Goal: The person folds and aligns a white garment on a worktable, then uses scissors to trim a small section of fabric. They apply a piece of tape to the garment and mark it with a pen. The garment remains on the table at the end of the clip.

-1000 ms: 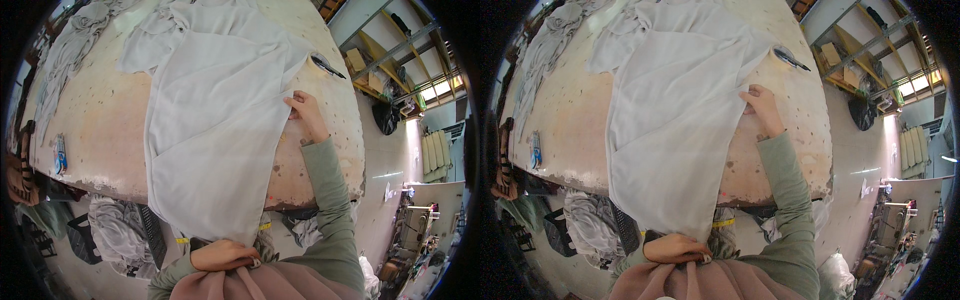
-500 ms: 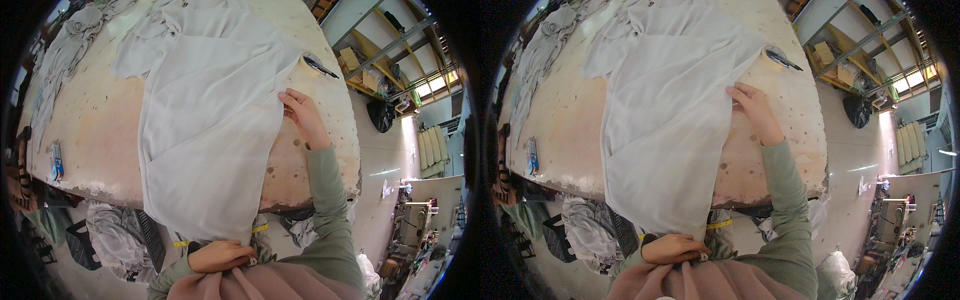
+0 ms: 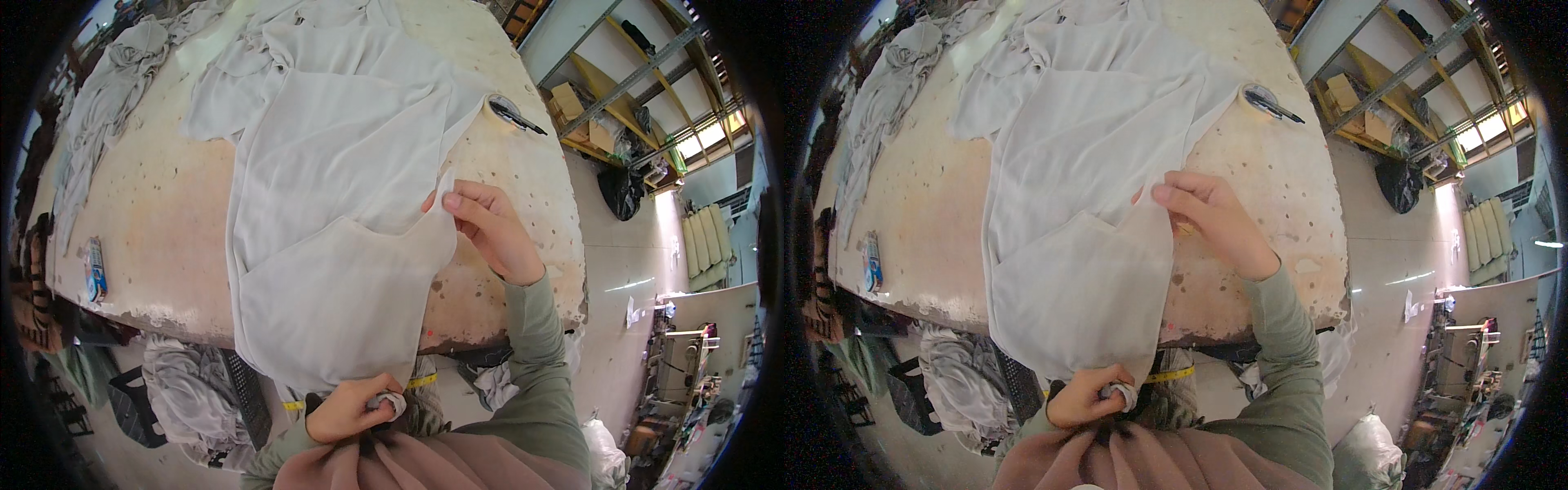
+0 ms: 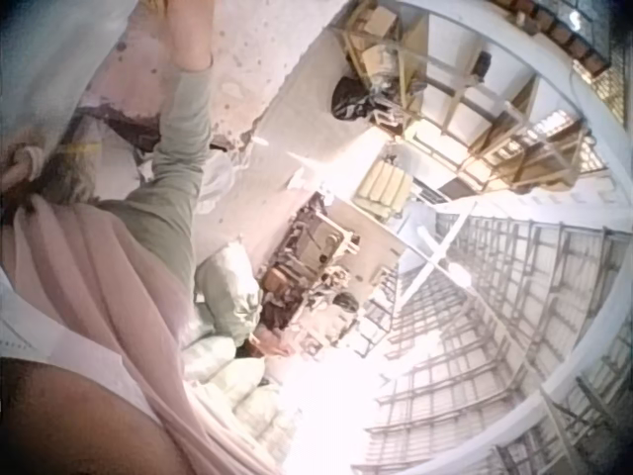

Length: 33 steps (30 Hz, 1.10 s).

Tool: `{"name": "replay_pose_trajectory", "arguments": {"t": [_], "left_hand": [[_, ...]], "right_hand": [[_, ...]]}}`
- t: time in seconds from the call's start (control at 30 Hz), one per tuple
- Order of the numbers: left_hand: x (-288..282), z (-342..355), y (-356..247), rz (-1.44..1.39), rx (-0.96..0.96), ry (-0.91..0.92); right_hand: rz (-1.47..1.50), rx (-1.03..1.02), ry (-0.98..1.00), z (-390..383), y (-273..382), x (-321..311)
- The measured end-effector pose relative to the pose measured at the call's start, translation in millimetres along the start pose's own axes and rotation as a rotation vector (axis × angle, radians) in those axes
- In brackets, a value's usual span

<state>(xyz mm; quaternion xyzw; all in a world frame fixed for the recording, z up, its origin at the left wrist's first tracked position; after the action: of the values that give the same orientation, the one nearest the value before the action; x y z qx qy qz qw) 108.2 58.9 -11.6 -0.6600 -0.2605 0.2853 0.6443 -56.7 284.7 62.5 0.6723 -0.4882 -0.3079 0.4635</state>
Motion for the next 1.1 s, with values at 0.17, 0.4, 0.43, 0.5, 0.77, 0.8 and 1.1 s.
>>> {"name": "replay_pose_trajectory", "arguments": {"t": [0.17, 0.4, 0.43, 0.5, 0.77, 0.8, 1.1], "left_hand": [[-22.5, -25.6, 4.6, 0.24, 0.419, -0.033], [-66.7, -123.0, -20.3, 0.881, 1.202, -1.681], [-73.2, -130.5, -24.1, 0.846, 1.209, -1.622], [-81.8, -139.2, -26.6, 0.777, 1.219, -1.503], [-66.5, -124.3, 1.6, 0.682, 0.633, -1.409], [-65.3, -122.9, -0.3, 0.703, 0.626, -1.414], [-68.6, -105.7, -11.9, 0.58, 0.579, -1.694]], "right_hand": [[-0.707, 0.132, -0.123, 29.9, 33.7, -13.4], [0.294, -0.751, -0.257, 109.8, 79.6, -38.3], [0.286, -0.639, -0.226, 118.4, 70.7, -38.6], [0.256, -0.435, -0.132, 138.3, 45.6, -33.4], [-0.346, -0.237, -0.54, 141.4, -53.4, -18.1], [-0.463, -0.396, -0.53, 131.0, -56.1, -8.4], [-0.997, -0.44, -0.175, 44.0, -86.6, 88.2]]}}
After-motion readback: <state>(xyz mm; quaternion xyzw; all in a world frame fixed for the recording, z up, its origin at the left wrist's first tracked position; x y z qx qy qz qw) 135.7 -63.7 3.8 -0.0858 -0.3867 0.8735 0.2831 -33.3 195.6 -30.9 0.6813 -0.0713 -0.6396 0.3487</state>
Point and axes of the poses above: each hand's wrist, its own z-axis towards the middle knuckle, its own x-axis out of the palm, y = z × x, the point moved 1 cm from there along z, towards the middle knuckle, and after that the axes turned 15 degrees about x, right-handed, at the moved point
